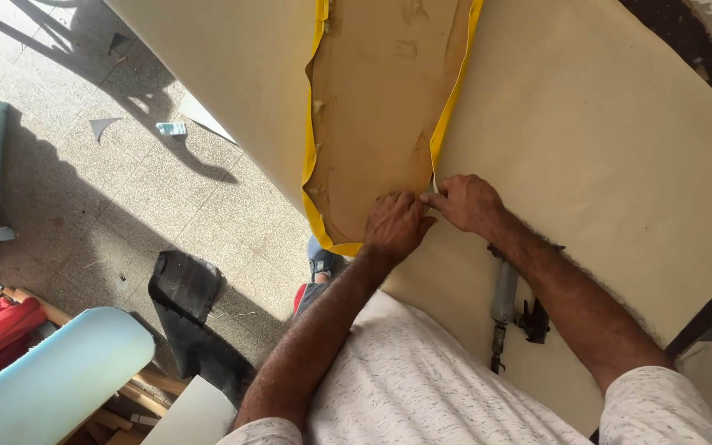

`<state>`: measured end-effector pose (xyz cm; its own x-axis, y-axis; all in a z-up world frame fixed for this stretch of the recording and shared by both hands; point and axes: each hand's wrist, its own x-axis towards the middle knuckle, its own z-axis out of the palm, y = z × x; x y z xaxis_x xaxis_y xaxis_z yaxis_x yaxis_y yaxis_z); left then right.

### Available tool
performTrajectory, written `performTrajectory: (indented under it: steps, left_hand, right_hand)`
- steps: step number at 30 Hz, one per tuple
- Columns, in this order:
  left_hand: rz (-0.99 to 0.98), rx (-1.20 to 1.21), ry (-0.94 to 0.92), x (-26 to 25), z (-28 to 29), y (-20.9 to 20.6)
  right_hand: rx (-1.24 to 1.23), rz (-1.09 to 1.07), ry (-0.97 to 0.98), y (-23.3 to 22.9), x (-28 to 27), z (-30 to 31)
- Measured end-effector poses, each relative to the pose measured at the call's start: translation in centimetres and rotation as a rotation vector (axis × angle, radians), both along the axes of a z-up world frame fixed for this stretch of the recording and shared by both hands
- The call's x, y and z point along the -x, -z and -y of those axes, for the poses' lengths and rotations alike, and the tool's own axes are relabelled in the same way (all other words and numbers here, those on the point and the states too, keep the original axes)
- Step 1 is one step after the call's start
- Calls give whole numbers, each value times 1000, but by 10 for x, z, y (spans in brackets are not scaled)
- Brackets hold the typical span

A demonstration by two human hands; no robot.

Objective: Stretching yellow fabric over a furniture frame and securing it using a pneumatic staple gun.

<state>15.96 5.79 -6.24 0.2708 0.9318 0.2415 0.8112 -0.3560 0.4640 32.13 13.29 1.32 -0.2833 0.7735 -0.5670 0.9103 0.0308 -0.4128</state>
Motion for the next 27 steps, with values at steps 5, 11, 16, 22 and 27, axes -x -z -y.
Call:
performTrajectory:
  steps: [5,11,16,22,27]
  left_hand:
    - [117,-104,27,8,-5,-4]
    - [244,-195,12,8,-4,18]
    - [293,-227,-6,6,-8,20]
    - [261,-200,-47,5,-7,13]
    - [130,28,-231,21,3,-9]
  right_hand:
    - [44,-225,160,52,-15,3]
    - [33,-229,275,64,8,5]
    - [5,-83,199,75,26,-4]
    - [-153,158,-311,88,15,-1]
    - [-22,-183,292,29,-47,60]
